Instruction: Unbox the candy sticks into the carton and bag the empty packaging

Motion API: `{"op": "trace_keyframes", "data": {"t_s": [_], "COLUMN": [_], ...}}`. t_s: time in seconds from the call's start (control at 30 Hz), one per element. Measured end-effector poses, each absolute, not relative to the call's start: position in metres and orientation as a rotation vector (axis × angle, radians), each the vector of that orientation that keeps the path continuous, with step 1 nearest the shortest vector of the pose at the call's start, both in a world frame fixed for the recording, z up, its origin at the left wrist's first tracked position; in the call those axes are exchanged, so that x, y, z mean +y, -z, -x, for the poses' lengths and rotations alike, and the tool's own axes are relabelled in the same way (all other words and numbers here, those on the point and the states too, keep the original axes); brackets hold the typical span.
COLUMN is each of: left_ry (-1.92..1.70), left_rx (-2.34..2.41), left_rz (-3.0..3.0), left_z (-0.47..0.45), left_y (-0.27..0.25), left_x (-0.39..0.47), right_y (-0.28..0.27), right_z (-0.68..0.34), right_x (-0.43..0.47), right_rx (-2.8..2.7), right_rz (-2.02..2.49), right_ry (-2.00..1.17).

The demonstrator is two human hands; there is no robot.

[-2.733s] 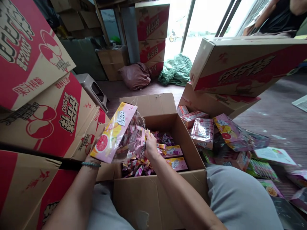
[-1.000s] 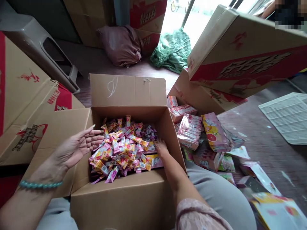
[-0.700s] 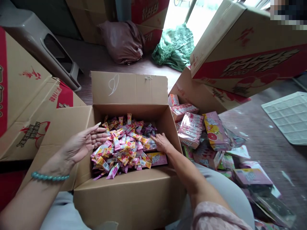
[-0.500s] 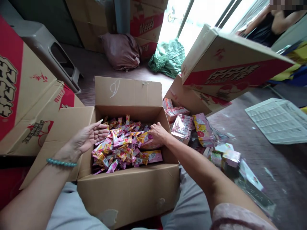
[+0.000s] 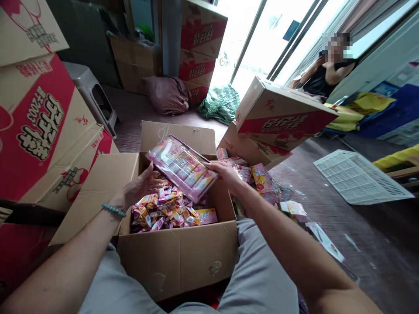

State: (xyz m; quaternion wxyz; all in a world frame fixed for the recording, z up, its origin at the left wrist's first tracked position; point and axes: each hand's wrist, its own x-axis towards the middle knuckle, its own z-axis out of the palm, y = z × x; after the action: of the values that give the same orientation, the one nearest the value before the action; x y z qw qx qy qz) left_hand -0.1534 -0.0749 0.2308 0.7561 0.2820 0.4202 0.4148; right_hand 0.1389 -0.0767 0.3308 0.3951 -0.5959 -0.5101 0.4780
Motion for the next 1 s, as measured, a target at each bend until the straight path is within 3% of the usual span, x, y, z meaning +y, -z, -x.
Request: {"op": "trace_keyframes", "data": {"t_s": [0.17, 0.53, 0.73, 0.9, 1.0], "left_ry": [-1.243, -1.068, -1.060, -0.987, -0.987], "left_rx": [0.491, 0.319, 0.404, 0.523, 0.525], "left_rz": [-0.464, -0.295, -0.233, -0.243, -0.259], "left_z": [0.151, 0.151, 0.154, 0.147, 0.149], "left_y": [-0.245, -0.224, -0.229, -0.230, -0.232], "left_x": [-0.085, -0.097, -0.090, -0.084, -0.081], "right_y": [-0.277, -0.286, -0.267, -0.235, -0.223], "right_z": [-0.070, -0.032, -0.029, -0.031, -0.028], "right_x": [-0.116, -0.101, -0.083, -0.061, -0.058], "right_rx": [-0.842, -0.947, -0.975, -1.099, -1.070], "right_rz": [1.154, 0.843, 1.130, 1.604, 1.646], "right_ry": [-1.768, -1.992, -1.822, -1.165, -0.987]}}
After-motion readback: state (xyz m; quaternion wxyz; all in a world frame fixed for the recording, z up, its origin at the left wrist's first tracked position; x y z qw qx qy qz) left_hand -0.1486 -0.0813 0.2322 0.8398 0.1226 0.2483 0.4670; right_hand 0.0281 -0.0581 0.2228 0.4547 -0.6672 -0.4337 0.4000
